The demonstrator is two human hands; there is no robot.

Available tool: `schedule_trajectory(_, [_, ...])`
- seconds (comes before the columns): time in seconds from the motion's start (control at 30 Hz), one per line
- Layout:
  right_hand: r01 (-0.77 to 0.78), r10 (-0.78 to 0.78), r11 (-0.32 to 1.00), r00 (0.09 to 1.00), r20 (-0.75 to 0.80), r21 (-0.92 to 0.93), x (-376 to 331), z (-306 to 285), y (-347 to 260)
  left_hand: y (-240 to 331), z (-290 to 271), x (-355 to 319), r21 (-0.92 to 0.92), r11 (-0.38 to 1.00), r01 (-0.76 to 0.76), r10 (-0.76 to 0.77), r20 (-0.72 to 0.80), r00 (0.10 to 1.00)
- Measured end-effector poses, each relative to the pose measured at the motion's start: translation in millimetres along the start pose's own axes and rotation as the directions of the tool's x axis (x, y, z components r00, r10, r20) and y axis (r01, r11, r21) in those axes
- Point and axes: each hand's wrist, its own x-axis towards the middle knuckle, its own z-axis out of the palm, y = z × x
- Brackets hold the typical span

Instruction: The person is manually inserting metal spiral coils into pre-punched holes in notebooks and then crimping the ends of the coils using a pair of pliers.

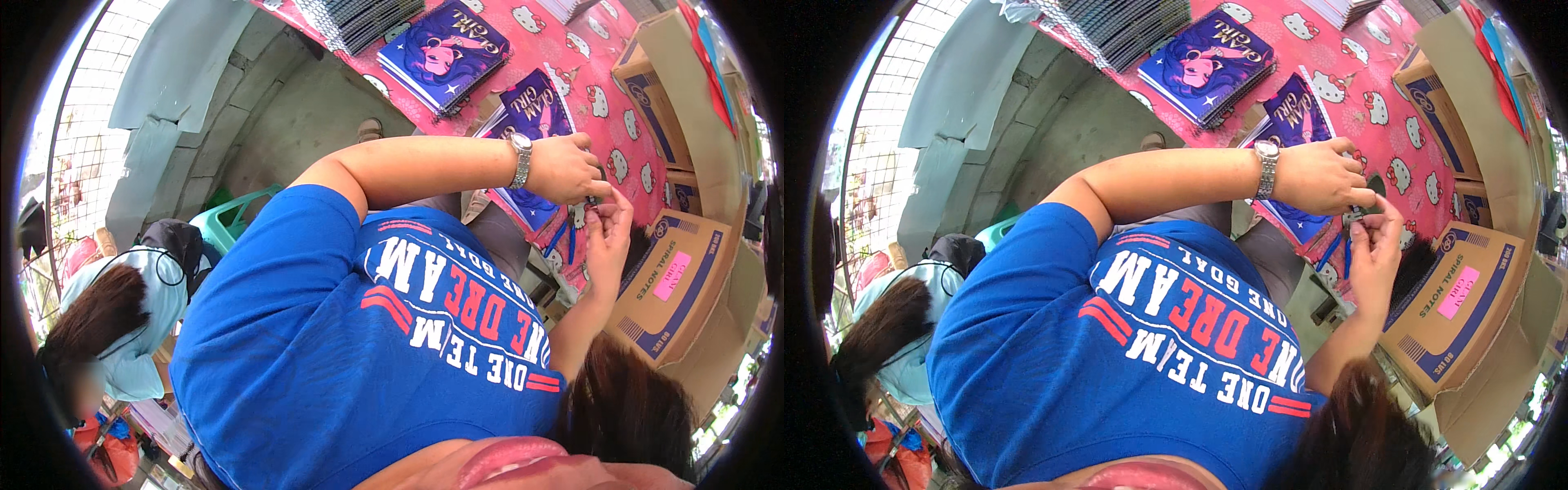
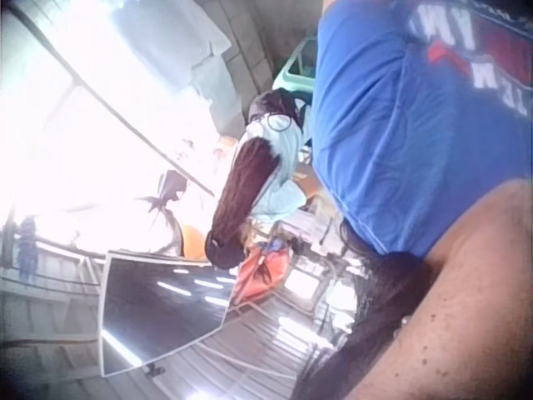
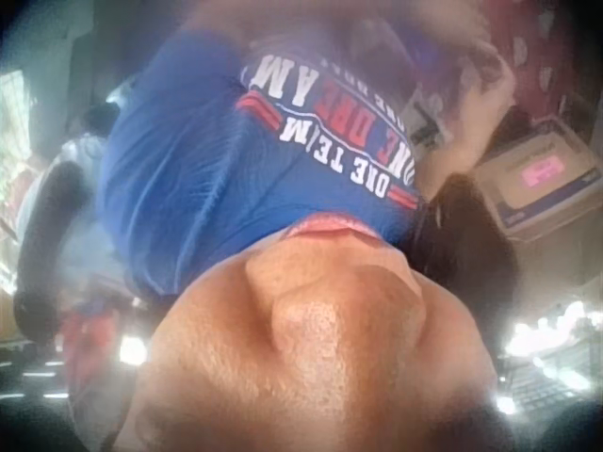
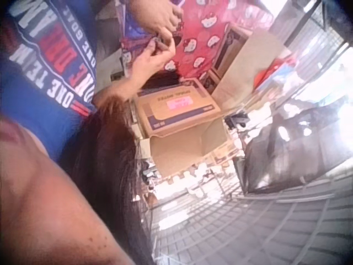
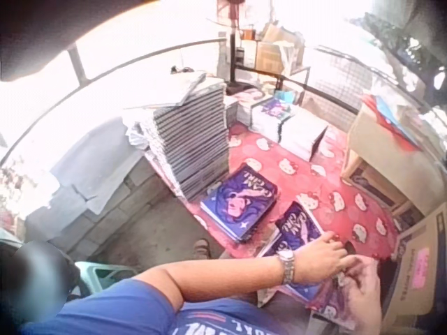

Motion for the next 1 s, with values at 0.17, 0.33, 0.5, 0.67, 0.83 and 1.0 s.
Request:
schedule_trajectory(0.17, [0.043, -0.034, 0.984, 0.998, 0.055, -0.172, 76, -45, 137, -2, 2, 2, -0.002, 0.994, -0.109, 0.109, -0.058, 0.992])
schedule_trajectory(0.33, [0.244, -0.136, 0.806, 0.963, 0.231, -0.539, 76, -19, 171, 0, -9, -22, 0.098, 0.993, 0.068, -0.068, 0.003, 0.998])
schedule_trajectory(0.5, [0.225, -0.214, 0.776, 0.973, 0.089, -0.589, 81, -16, 175, 5, -7, -39, 0.216, 0.916, 0.339, -0.315, -0.138, 0.939])
schedule_trajectory(0.67, [-0.005, -0.009, 0.983, 0.997, -0.073, -0.185, 75, -42, 143, -6, -11, -21, 0.073, 0.988, 0.138, -0.133, -0.068, 0.989])
schedule_trajectory(0.83, [-0.098, -0.397, 0.562, 0.84, 0.371, 0.821, 20, -22, 31, 1, -8, -23, 0.027, 0.992, 0.127, -0.126, -0.038, 0.991])
schedule_trajectory(1.0, [-0.1, -0.216, 0.689, 0.917, 0.335, 0.718, 12, -29, 47, 0, -7, -24, -0.019, 0.994, 0.111, -0.112, -0.048, 0.993])
